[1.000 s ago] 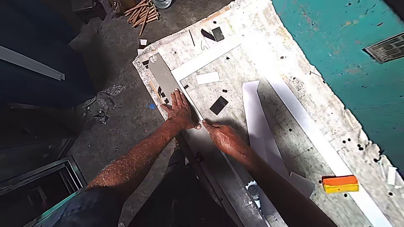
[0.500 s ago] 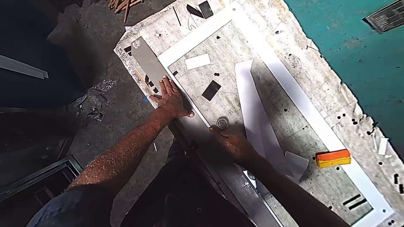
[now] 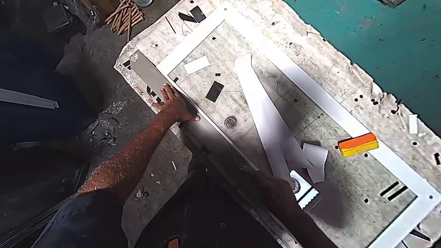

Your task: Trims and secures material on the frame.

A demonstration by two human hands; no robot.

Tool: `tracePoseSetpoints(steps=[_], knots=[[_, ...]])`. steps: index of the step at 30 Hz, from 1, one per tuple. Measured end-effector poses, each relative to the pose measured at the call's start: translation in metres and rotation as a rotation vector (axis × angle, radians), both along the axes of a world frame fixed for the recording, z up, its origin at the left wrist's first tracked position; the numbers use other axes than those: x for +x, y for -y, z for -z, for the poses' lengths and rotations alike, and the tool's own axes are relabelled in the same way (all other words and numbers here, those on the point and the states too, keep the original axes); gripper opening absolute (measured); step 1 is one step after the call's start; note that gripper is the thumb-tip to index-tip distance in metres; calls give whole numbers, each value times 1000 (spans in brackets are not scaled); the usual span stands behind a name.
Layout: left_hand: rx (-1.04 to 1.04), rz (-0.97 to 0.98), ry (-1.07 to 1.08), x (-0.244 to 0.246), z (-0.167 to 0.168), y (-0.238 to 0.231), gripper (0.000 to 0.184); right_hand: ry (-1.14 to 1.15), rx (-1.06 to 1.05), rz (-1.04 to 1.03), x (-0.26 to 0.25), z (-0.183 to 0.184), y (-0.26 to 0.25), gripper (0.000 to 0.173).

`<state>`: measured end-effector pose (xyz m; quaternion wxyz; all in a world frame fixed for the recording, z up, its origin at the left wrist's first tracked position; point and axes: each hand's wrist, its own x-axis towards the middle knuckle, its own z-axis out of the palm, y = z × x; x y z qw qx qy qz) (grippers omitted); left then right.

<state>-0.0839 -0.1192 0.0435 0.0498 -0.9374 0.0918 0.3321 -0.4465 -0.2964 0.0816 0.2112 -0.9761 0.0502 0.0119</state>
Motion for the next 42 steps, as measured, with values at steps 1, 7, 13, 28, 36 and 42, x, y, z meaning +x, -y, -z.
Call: tracePoseSetpoints(steps=[1, 7, 13, 28, 36, 42], knots=[[8, -1, 1, -2, 0, 0, 172, -24, -19, 41, -26, -1, -2, 27], [63, 28, 25, -2, -3, 4, 171, -418, 10, 177, -126, -19, 1, 31], [85, 61, 43, 0, 2, 1, 171, -337, -106, 171, -143, 6, -1, 31], [-16, 172, -49, -195, -14, 47, 166, -420, -152, 101, -135, -1, 8, 12], [-28, 110, -60, -305, -11, 81, 170, -420, -114, 3, -150, 3, 17, 17], [19, 85, -95, -303, -15, 91, 166, -34, 142, 21, -108, 26, 51, 31]])
